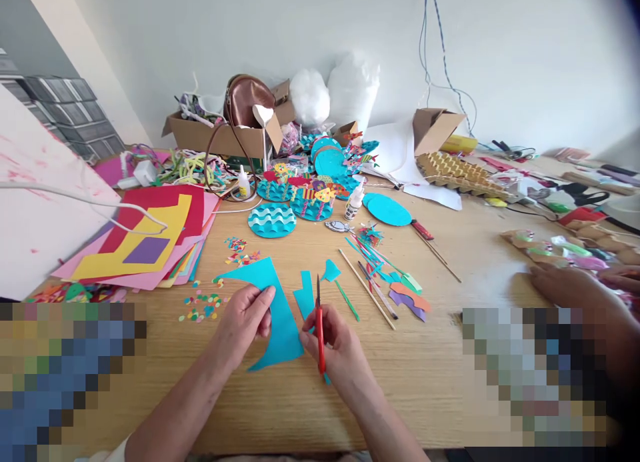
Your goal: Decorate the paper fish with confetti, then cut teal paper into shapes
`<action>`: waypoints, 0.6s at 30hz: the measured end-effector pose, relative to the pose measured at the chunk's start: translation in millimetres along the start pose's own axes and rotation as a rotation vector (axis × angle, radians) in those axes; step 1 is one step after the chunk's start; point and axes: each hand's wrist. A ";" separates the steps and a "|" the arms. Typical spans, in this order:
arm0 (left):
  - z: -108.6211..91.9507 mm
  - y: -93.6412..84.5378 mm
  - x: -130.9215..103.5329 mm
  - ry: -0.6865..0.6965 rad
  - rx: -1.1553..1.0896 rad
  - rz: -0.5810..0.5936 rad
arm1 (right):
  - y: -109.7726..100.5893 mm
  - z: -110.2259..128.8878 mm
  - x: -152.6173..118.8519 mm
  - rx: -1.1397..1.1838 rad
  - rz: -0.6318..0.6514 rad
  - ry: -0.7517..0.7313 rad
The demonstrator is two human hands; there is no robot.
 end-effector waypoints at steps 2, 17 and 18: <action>0.6 -1.3 0.4 -0.010 -0.055 0.002 | 0.0 -0.1 0.1 -0.012 0.032 0.011; 4.3 -6.3 -0.5 0.193 0.171 0.278 | 1.4 12.3 12.3 0.178 0.015 -0.034; 4.6 -6.9 0.4 0.185 0.161 0.271 | 0.9 12.8 11.1 0.146 0.028 -0.049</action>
Point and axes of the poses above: each hand's wrist, its own x-axis towards the middle knuckle, its own y-axis out of the palm, z = x × y, and after that the axes turned 2 degrees about -x, right-handed
